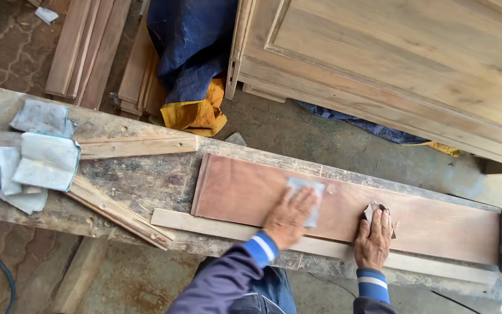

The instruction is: The person is sanding a long wood plank using both manual sandpaper and a power sander.

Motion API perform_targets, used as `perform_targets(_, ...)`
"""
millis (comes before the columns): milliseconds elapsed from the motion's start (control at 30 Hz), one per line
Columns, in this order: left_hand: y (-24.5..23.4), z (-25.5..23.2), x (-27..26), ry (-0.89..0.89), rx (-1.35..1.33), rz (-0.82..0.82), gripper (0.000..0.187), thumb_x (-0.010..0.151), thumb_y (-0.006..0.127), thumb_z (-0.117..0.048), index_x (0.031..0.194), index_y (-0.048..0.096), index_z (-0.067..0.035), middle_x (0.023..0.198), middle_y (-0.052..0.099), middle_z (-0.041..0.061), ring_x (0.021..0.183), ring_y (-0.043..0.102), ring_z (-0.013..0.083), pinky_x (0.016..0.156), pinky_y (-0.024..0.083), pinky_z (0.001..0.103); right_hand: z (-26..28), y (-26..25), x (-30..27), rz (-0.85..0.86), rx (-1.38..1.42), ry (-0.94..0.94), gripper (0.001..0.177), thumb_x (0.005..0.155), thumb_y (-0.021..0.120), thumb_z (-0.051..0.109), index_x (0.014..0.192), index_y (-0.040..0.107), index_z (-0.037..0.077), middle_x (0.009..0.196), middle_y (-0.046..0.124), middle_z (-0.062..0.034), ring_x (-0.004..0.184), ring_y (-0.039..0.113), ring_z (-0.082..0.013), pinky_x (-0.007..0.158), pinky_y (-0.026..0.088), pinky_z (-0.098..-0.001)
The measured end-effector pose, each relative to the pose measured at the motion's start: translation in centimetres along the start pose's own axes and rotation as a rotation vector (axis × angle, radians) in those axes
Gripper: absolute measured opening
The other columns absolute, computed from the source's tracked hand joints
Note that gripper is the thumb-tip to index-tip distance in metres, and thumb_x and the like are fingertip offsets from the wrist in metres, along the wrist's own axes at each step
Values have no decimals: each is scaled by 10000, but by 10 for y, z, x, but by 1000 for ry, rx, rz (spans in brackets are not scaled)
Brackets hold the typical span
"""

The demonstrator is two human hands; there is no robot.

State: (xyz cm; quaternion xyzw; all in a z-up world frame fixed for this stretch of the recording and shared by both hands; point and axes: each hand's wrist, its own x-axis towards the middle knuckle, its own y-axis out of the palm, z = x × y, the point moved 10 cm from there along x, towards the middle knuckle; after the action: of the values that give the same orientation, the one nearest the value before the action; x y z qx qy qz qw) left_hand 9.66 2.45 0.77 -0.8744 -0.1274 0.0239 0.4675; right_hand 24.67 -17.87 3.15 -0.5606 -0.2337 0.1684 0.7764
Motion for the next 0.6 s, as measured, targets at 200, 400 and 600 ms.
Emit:
perform_targets(200, -118, 141, -42, -234, 423, -121, 758, 1009, 569, -379, 1634, 240, -105, 1721, 170, 132, 1598, 158, 294, 1280, 102, 559, -7, 18, 1, 20, -20, 97, 521, 1066, 535, 250, 1513, 498, -14, 1608, 439, -247, 1517, 383, -396, 1267, 238, -490)
perform_targets(400, -128, 142, -46, -264, 380, -69, 755, 988, 494, -416, 1610, 234, -75, 1694, 200, 130, 1557, 182, 323, 1243, 134, 594, 138, 79, 15, -32, 90, -215, 556, 1065, 509, 325, 1559, 428, 82, 1597, 444, -201, 1517, 375, -376, 1282, 235, -466)
perform_targets(600, -133, 139, -48, -253, 400, -28, 752, 979, 503, -410, 1597, 249, -65, 1691, 195, 135, 1564, 169, 322, 1245, 131, 592, 295, 75, 23, 153, 82, -394, 546, 1042, 564, 340, 1509, 460, 74, 1610, 445, -150, 1517, 361, -305, 1245, 259, -461)
